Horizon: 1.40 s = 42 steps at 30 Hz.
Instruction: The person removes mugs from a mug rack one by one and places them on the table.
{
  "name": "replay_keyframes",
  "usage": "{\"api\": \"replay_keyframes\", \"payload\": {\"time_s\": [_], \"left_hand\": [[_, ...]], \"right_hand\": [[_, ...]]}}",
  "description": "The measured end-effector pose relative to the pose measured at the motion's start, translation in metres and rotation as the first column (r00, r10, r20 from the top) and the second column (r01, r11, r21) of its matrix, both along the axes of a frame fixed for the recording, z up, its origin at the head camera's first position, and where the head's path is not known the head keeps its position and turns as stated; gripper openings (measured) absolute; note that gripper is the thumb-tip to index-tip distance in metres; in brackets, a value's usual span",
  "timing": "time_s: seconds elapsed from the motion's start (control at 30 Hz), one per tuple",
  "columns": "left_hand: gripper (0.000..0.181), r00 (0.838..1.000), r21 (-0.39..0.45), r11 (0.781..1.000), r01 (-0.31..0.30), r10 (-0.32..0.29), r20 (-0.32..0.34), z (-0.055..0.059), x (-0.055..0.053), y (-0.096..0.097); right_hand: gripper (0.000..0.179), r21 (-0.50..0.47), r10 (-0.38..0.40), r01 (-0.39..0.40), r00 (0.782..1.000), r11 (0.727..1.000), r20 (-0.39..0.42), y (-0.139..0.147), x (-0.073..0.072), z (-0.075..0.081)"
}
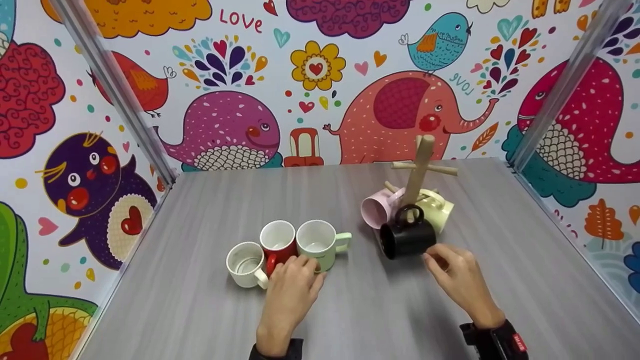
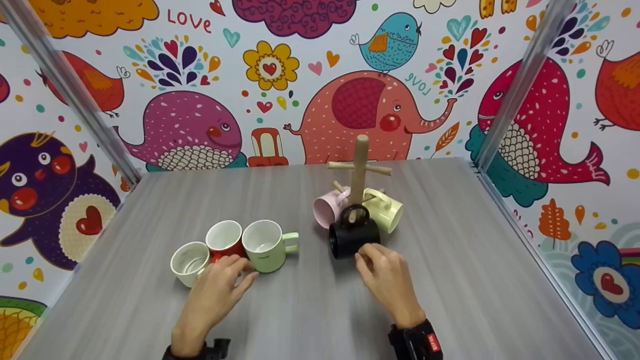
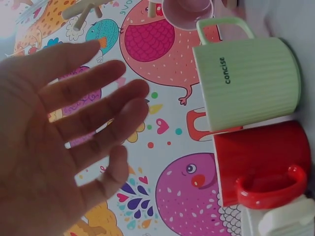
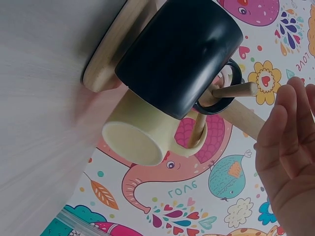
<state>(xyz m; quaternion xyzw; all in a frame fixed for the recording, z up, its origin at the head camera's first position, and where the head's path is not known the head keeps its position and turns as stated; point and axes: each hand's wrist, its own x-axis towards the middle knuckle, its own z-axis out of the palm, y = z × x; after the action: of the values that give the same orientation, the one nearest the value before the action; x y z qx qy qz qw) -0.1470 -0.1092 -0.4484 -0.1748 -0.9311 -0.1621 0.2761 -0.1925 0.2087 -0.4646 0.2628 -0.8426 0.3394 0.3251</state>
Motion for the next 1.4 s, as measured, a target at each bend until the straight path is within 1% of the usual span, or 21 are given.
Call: {"api": "replay_keyframes", "payload": {"time_s": [0.17, 0.3, 0.47, 0.6, 0.77, 0.83, 0.93, 1.13, 1.3, 1.4], "left_hand": [[0.014, 1.0, 0.009, 1.0, 0.009, -0.009, 0.005, 0.002, 0.002, 0.002], [0.014, 1.0, -0.001, 1.0, 0.02, -0.02, -0.013, 0.005, 0.005, 0.005], [0.013, 0.998, -0.028, 0.999, 0.047, -0.047, -0.03, 0.01, 0.01, 0.011], [0.011, 0.996, -0.045, 0.995, 0.084, -0.085, -0.018, 0.014, 0.015, 0.017], [0.011, 0.989, -0.071, 0.988, 0.134, -0.138, -0.059, 0.017, 0.019, 0.025], [0.012, 0.983, -0.091, 0.985, 0.146, -0.155, -0.093, 0.018, 0.021, 0.027], [0.013, 0.979, -0.119, 0.98, 0.161, -0.174, -0.109, 0.018, 0.025, 0.031], [0.014, 0.973, -0.169, 0.966, 0.196, -0.213, -0.091, 0.02, 0.031, 0.042], [0.016, 0.962, -0.188, 0.958, 0.218, -0.243, -0.125, 0.02, 0.034, 0.049], [0.017, 0.957, -0.22, 0.949, 0.225, -0.258, -0.132, 0.02, 0.036, 0.053]], "right_hand": [[0.02, -0.008, 0.009, -0.009, 1.0, 1.0, 0.007, 0.0, 0.0, 0.001], [0.02, -0.008, -0.006, 0.006, 1.0, 1.0, 0.02, 0.002, -0.004, 0.001], [0.018, 0.008, -0.066, 0.066, 0.996, 0.998, 0.063, 0.003, -0.016, 0.005], [0.016, 0.017, -0.108, 0.107, 0.989, 0.994, 0.103, 0.003, -0.024, 0.007], [0.011, 0.019, -0.147, 0.146, 0.98, 0.989, 0.134, 0.001, -0.032, 0.01], [0.01, 0.017, -0.16, 0.159, 0.977, 0.987, 0.141, 0.0, -0.036, 0.009], [0.011, 0.013, -0.174, 0.174, 0.973, 0.985, 0.153, 0.0, -0.043, 0.008], [0.011, 0.015, -0.195, 0.196, 0.957, 0.98, 0.216, 0.001, -0.054, 0.006], [0.017, 0.032, -0.211, 0.211, 0.938, 0.977, 0.276, 0.002, -0.062, 0.006], [0.022, 0.054, -0.219, 0.213, 0.927, 0.976, 0.304, 0.003, -0.067, 0.006]]}}
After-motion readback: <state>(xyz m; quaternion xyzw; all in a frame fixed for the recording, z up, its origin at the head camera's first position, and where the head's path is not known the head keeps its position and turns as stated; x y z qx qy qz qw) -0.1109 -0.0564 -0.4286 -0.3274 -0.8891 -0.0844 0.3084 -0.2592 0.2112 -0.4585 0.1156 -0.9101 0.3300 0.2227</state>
